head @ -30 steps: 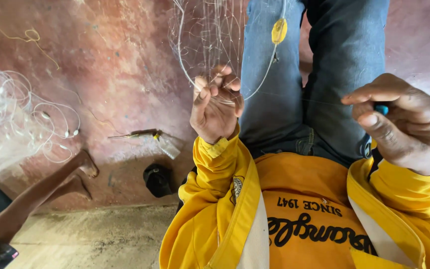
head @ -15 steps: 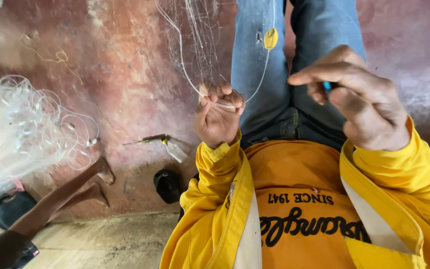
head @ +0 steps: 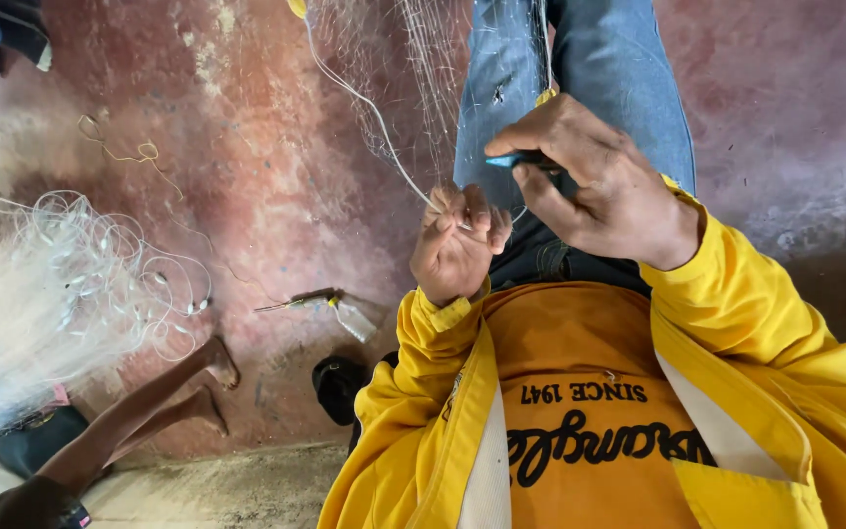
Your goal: The person threads a blue net needle through the mesh of a fishing net.
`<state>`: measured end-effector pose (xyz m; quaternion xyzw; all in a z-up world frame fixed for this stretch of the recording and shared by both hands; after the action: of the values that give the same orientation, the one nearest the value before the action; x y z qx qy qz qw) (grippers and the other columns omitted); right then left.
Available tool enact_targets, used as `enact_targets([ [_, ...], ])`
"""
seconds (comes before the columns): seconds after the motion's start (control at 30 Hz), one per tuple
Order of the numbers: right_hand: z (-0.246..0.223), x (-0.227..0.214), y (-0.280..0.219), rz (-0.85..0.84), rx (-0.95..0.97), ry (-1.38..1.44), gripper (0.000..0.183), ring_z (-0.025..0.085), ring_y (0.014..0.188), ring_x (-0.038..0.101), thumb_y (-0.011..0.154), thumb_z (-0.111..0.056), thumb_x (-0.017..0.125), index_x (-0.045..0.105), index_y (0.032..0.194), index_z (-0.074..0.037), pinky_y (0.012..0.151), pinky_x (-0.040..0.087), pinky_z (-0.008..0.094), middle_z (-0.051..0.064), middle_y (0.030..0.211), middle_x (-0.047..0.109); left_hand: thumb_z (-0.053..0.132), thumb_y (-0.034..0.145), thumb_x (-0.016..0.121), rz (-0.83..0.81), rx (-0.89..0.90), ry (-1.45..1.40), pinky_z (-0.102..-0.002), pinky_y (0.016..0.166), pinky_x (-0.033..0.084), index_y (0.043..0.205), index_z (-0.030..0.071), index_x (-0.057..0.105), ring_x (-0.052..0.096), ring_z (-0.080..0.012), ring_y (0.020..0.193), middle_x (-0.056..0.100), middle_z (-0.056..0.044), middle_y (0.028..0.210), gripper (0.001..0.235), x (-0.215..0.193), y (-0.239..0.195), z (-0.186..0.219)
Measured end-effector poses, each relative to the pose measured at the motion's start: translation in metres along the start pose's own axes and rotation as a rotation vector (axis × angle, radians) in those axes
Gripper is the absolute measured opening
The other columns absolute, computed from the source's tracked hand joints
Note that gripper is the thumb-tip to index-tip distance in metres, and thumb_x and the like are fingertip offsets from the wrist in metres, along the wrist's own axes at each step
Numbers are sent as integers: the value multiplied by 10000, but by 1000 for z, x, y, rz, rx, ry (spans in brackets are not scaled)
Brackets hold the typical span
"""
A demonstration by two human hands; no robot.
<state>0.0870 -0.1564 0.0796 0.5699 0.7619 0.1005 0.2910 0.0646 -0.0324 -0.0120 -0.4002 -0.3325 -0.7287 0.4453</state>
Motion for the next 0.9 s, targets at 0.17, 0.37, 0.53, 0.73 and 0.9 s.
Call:
enact_targets([
  [0.17,10,4,0,1,44,-81,139,261,820,487,865,51,414,448,1000,51,757,404,349,147,925,498,135,845,433,65,-20,-26,-246,560,381,813,87,454,436,-143,598,518,-68,779,62,-5,4,-4],
  [0.37,20,-1,-5,106,85,6,106,207,718,428,859,53,410,415,964,41,647,379,306,143,882,435,133,833,451,102,-31,-25,-250,578,374,799,86,467,433,-155,594,518,-69,781,60,-8,8,-8],
  [0.53,15,-4,-9,151,45,60,97,242,788,445,871,9,402,389,964,34,727,388,328,144,895,429,151,828,450,146,-64,40,-248,563,379,782,88,442,394,-156,573,451,-68,735,78,-13,5,-12],
  [0.73,15,-1,-10,224,-66,108,97,254,809,473,868,16,408,368,956,22,727,439,326,154,889,408,132,856,460,118,-74,79,-255,609,423,835,65,454,491,-208,658,503,-109,809,70,-18,-1,-20],
  [0.9,14,-5,-14,344,-97,169,202,209,740,487,859,-134,457,525,897,53,654,444,292,149,839,489,125,856,462,108,-76,86,-253,600,424,835,77,454,500,-211,679,502,-100,828,52,-17,-3,-18],
])
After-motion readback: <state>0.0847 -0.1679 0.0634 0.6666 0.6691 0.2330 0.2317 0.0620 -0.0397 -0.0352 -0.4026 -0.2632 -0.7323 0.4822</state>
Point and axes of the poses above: each hand's wrist, its own y-axis towards the middle knuckle, its own x-axis out of the palm, z = x × y, the point moved 5 cm from there along y, towards the middle knuckle
